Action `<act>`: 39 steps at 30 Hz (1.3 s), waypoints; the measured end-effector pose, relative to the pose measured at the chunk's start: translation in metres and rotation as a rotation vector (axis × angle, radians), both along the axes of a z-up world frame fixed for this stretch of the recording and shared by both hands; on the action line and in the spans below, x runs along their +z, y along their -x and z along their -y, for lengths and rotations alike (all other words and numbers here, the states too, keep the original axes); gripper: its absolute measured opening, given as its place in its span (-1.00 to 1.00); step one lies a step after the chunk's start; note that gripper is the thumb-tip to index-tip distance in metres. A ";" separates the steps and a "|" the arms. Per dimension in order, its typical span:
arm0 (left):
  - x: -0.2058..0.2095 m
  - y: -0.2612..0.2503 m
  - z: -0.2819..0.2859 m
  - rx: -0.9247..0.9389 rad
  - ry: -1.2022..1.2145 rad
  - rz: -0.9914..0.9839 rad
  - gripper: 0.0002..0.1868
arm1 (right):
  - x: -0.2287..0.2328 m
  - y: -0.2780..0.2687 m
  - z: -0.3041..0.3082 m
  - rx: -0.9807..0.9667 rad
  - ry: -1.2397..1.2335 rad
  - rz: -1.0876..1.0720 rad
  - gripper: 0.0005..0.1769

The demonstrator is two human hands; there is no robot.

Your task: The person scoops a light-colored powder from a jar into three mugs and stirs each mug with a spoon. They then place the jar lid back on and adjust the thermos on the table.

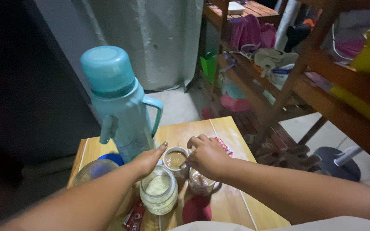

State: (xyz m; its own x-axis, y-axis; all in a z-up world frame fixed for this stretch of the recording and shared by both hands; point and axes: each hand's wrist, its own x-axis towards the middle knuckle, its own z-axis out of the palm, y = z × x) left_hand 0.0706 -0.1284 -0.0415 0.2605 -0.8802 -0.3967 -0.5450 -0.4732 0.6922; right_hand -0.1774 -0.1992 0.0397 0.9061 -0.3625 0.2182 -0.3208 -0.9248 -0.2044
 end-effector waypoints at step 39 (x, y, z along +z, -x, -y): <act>-0.032 -0.005 0.008 -0.068 -0.125 -0.118 0.05 | 0.012 -0.030 -0.002 -0.169 0.072 -0.034 -0.87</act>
